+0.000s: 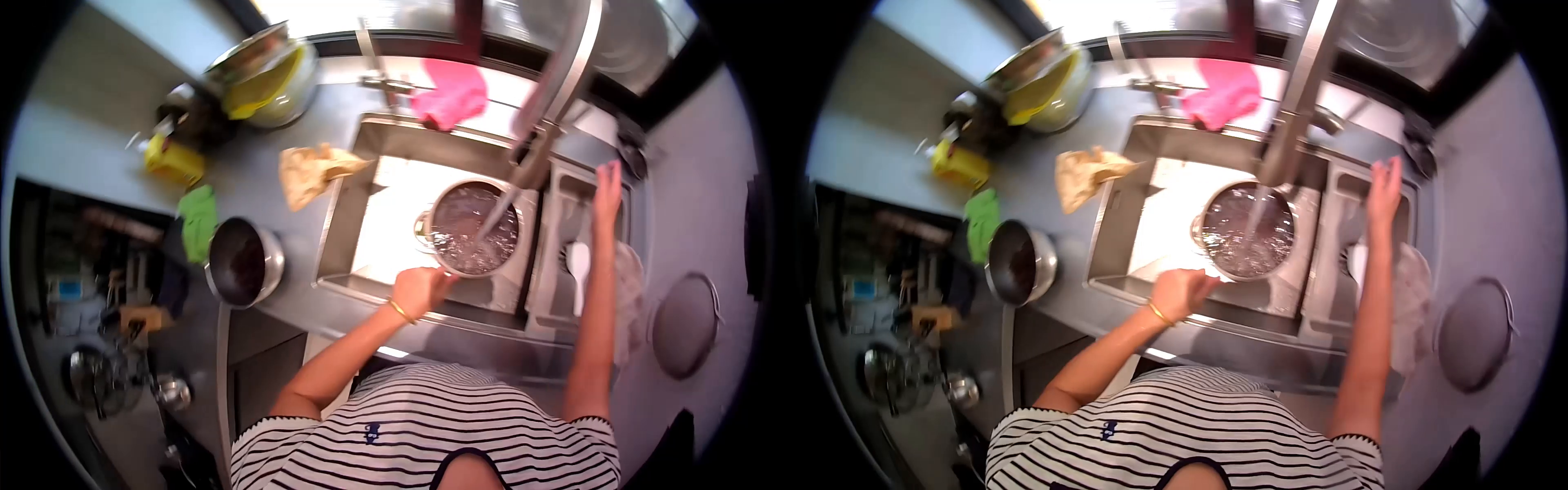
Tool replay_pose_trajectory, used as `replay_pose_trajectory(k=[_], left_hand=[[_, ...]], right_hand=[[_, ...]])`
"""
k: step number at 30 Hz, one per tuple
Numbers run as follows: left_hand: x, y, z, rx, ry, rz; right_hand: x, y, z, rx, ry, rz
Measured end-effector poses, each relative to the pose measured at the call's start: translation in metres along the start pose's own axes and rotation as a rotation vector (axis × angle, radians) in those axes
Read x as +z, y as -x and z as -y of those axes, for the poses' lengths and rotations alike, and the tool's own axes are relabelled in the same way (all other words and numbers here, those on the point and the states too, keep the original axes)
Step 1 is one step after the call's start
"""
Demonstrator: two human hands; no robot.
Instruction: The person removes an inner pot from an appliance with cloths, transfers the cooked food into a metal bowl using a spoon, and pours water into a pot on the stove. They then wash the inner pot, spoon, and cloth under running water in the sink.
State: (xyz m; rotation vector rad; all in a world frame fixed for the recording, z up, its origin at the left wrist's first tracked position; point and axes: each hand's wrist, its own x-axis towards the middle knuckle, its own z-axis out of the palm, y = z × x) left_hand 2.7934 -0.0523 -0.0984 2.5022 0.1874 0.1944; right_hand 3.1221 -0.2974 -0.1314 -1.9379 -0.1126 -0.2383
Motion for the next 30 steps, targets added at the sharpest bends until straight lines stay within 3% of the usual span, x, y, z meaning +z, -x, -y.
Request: replay_pose_trajectory(k=[2,4,6,8,9,10,12,13,16,17,18,19,21,22,24,26,27,28,29,30], left_hand=[[-0.013,0.014,-0.005,-0.059,0.069,-0.018],[-0.044,0.029,0.004,-0.085,0.044,-0.075],[-0.062,0.043,0.027,-0.150,0.035,-0.254],[-0.078,0.042,0.053,-0.267,-0.063,-0.265],[-0.090,0.032,0.065,-0.299,-0.116,-0.290],[-0.093,0.019,0.084,-0.294,-0.176,-0.342],[-0.116,-0.026,0.095,-0.553,-0.212,-0.363],[-0.123,-0.050,0.104,-0.751,-0.287,-0.383],[-0.118,-0.093,0.153,-0.956,-0.224,-0.317],[-0.098,-0.096,0.176,-0.785,-0.276,-0.266],[-0.067,-0.108,0.205,-0.666,-0.112,-0.460],[-0.069,-0.094,0.186,-0.349,-0.073,-0.292],[-0.004,-0.083,0.162,-0.033,0.141,-0.446],[-0.028,-0.056,0.097,-0.021,0.233,-0.362],[-0.014,-0.021,0.047,0.074,0.476,-0.157],[-0.020,0.001,0.019,0.150,0.304,-0.116],[-0.007,0.001,0.020,0.227,0.249,-0.213],[-0.009,0.007,0.018,0.167,0.205,-0.231],[0.002,0.012,0.021,0.105,0.176,-0.176],[-0.006,0.016,0.023,0.109,0.305,0.086]], right_hand=[[0.044,-0.053,0.000,0.199,-0.322,-0.006],[0.066,-0.049,0.049,0.393,-0.561,0.186],[0.089,-0.072,0.012,0.232,-0.397,0.117],[0.091,-0.077,0.021,0.350,-0.550,0.107],[0.094,-0.085,0.009,0.273,-0.669,0.108],[0.089,-0.075,0.042,0.269,-0.575,0.166],[0.079,-0.104,0.008,0.336,-0.470,0.385],[0.078,-0.092,0.022,0.308,-0.454,0.340],[0.061,-0.042,0.022,0.070,-0.311,0.238],[0.057,0.001,0.035,0.128,-0.420,0.188],[0.046,0.041,0.030,0.145,-0.375,0.213],[0.057,0.097,0.045,0.072,-0.432,0.204],[0.077,0.197,0.115,0.447,-0.389,0.487],[0.085,0.229,0.147,0.661,-0.600,0.547],[0.101,0.255,0.185,0.971,-1.081,0.762],[0.119,0.261,0.137,1.062,-1.069,0.598],[0.120,0.267,0.125,1.038,-1.051,0.603],[0.111,0.273,0.117,1.017,-1.036,0.578],[0.104,0.283,0.130,0.931,-0.994,0.549],[0.089,0.294,0.159,1.014,-1.104,0.577]])
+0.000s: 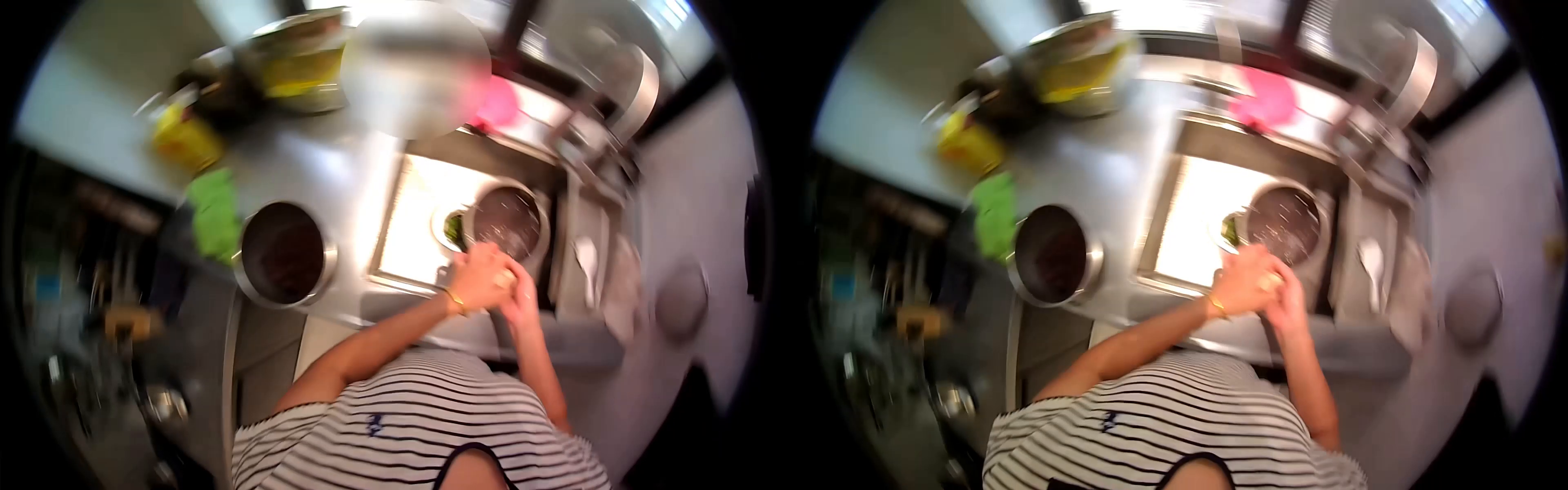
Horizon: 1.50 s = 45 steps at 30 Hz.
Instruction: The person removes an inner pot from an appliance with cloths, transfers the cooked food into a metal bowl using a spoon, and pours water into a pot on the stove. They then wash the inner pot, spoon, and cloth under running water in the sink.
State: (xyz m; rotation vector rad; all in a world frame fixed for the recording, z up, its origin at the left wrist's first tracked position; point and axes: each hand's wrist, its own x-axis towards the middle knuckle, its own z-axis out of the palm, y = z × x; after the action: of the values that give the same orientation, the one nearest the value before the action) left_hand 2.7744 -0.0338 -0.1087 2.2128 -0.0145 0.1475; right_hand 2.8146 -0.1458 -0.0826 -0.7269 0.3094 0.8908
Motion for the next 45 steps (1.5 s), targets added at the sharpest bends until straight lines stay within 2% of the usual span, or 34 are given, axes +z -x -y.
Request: replay_pose_trajectory(k=[1,2,3,4,6,8,10,12,13,15,16,17,18,20,21,23,24,25,26,27,28,31,33,34,35,36,37,38,39,40,41,42,44,45], left_hand=[[-0.009,0.005,-0.010,-0.022,0.046,0.250],[0.011,0.020,-0.005,-0.031,0.068,0.148],[0.027,0.031,0.007,0.093,-0.015,0.155],[0.009,0.035,-0.018,0.021,0.393,0.344],[-0.002,0.032,-0.047,-0.179,0.719,0.679],[-0.013,0.041,-0.062,-0.089,0.764,0.596],[-0.029,0.058,-0.063,0.038,0.386,0.340],[-0.065,0.076,-0.039,0.114,0.094,0.078],[-0.069,0.090,-0.032,0.045,0.066,-0.019],[-0.076,0.116,-0.018,-0.130,0.098,-0.255],[-0.082,0.132,-0.016,-0.237,0.140,-0.410],[-0.090,0.147,-0.018,-0.277,0.029,-0.576],[-0.103,0.157,-0.032,-0.294,-0.302,-0.648],[-0.123,0.178,-0.047,-0.185,-0.815,-0.754],[-0.135,0.196,-0.039,-0.191,-0.960,-0.724],[-0.148,0.224,-0.020,-0.462,-1.056,-0.777],[-0.154,0.233,0.000,-0.429,-1.049,-0.985],[-0.164,0.247,0.035,-0.430,-0.836,-1.221],[-0.172,0.251,0.045,-0.698,-0.722,-1.414],[-0.180,0.243,0.037,-0.961,-0.007,-1.404],[-0.178,0.239,0.034,-1.019,0.273,-1.357],[-0.193,0.244,0.083,-1.145,0.853,-0.789],[-0.190,0.233,0.088,-1.058,0.785,-0.861],[-0.182,0.226,0.079,-0.888,0.954,-0.992],[-0.174,0.232,0.080,-0.779,1.206,-1.041],[-0.164,0.249,0.098,-0.844,0.943,-0.952],[-0.149,0.257,0.075,-0.783,0.850,-1.087],[-0.135,0.264,0.054,-0.725,0.743,-1.211],[-0.121,0.280,0.004,-0.633,0.954,-1.333],[-0.103,0.321,-0.001,-0.630,1.057,-1.212],[-0.085,0.357,-0.025,-0.663,1.045,-1.205],[-0.055,0.390,-0.034,-0.579,1.108,-1.231],[-0.006,0.482,-0.070,-0.608,1.134,-1.124],[0.020,0.523,-0.105,-0.680,1.046,-1.267]], right_hand=[[0.005,0.024,-0.005,0.037,-0.106,-0.169],[-0.011,0.032,-0.028,-0.213,0.005,-0.095],[-0.022,0.037,-0.045,-0.446,0.244,-0.248],[-0.013,0.057,-0.037,-0.343,0.260,-0.354],[-0.077,0.085,-0.018,-0.351,0.376,-0.441],[-0.130,0.129,0.007,-0.403,0.513,-0.611],[-0.184,0.173,0.005,-0.423,0.986,-0.682],[-0.206,0.201,-0.013,-0.234,1.314,-0.834],[-0.241,0.202,-0.024,-0.234,1.315,-0.796],[-0.313,0.189,-0.051,-0.442,1.800,-0.821],[-0.342,0.181,-0.058,-0.314,1.791,-0.829],[-0.393,0.164,-0.068,-0.284,1.883,-0.711],[-0.425,0.155,-0.073,-0.187,1.883,-0.633],[-0.468,0.152,-0.073,-0.411,2.068,-0.317],[-0.480,0.140,-0.066,0.029,1.972,-0.298],[-0.485,0.137,-0.061,0.287,2.410,-0.070],[-0.477,0.143,-0.071,-0.018,2.413,-0.327],[-0.465,0.137,-0.073,0.121,2.261,-0.211],[-0.461,0.117,-0.059,0.248,2.085,-0.047],[-0.445,0.115,-0.055,0.192,2.138,0.058],[-0.411,0.122,-0.057,0.137,2.197,0.162],[-0.369,0.121,-0.077,0.059,2.239,0.392],[-0.346,0.117,-0.100,0.090,2.234,0.498],[-0.333,0.110,-0.114,0.128,2.255,0.553],[-0.323,0.105,-0.127,0.046,2.213,0.649],[-0.301,0.104,-0.138,-0.037,2.148,0.726],[-0.291,0.097,-0.155,-0.149,2.078,0.810],[-0.288,0.096,-0.169,-0.090,2.032,0.766],[-0.278,0.084,-0.184,0.057,2.165,0.768],[-0.265,0.091,-0.196,0.062,2.210,0.851],[-0.253,0.097,-0.214,-0.016,2.161,1.037],[-0.244,0.104,-0.230,-0.087,2.085,1.211],[-0.211,0.122,-0.265,-0.016,2.204,1.378],[-0.201,0.134,-0.287,0.065,2.297,1.508]])
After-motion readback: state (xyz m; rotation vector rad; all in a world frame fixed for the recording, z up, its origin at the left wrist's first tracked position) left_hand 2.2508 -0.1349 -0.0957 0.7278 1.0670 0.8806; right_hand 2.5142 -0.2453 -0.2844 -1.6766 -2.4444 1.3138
